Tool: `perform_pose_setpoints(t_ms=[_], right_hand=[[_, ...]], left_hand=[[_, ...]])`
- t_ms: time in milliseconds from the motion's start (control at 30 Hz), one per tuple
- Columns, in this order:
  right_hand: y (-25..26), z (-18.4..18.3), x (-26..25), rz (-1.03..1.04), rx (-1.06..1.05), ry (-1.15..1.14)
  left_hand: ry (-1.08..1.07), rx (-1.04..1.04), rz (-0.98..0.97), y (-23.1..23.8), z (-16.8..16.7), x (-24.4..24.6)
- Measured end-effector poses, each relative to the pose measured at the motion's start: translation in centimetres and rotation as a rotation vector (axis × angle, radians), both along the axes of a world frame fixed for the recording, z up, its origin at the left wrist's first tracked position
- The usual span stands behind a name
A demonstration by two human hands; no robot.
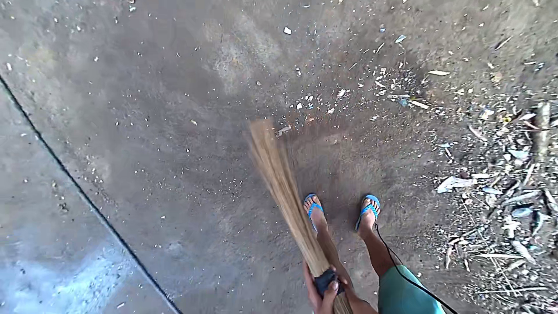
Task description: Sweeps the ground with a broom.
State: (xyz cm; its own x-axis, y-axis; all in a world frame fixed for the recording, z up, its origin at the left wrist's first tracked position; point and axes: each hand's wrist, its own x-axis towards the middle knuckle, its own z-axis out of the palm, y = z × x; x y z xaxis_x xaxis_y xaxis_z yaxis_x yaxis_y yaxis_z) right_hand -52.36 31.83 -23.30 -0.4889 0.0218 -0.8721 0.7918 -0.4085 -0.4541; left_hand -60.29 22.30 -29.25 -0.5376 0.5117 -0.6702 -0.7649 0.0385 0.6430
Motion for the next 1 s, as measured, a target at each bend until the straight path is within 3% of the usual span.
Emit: perform_pose_setpoints(t_ms=[67,167,300,367,467,533,600,700,833,933,1000], right_hand=[[0.1,-2.4,-3.4,0.01,-0.245,0.052],[-0.1,-10.2,-7.7,0.133,-0.431,0.087],[4.9,-15.8,-10.1,0.409,-0.313,-0.039],[9.0,-17.1,-6.8,0.27,-0.251,-0.087],[13.8,-15.6,1.2,-0.194,-0.218,-0.158],[14.4,-13.5,5.0,-0.378,-0.042,-0.234],[13.8,-11.6,6.3,-0.468,0.186,-0.28],[10.9,-9.7,3.9,-0.57,0.373,-0.188],[6.2,-10.2,1.6,-0.525,0.392,-0.039],[4.1,-12.5,0.9,-0.28,0.184,0.089],[3.3,-14.9,-1.1,-0.104,-0.131,0.153]], left_hand=[[0.123,-0.265,0.062,-2.2,-1.1,-1.9],[0.168,-0.622,0.163,-3.1,-5.3,-4.5],[0.043,-0.625,0.213,0.8,-11.3,-4.5],[0.033,-0.523,-0.011,5.1,-13.5,-3.3],[0.042,-0.351,-0.513,12.8,-14.4,-0.8],[-0.01,-0.213,-0.706,16.8,-14.7,1.6],[-0.037,-0.095,-0.795,19.3,-14.1,2.7],[-0.027,0.04,-0.837,20.4,-11.3,0.6],[0.026,0.08,-0.656,15.5,-9.6,-2.6],[0.209,-0.2,-0.305,8.5,-10.0,-2.5],[0.254,-0.445,-0.031,3.9,-11.0,-2.0]])
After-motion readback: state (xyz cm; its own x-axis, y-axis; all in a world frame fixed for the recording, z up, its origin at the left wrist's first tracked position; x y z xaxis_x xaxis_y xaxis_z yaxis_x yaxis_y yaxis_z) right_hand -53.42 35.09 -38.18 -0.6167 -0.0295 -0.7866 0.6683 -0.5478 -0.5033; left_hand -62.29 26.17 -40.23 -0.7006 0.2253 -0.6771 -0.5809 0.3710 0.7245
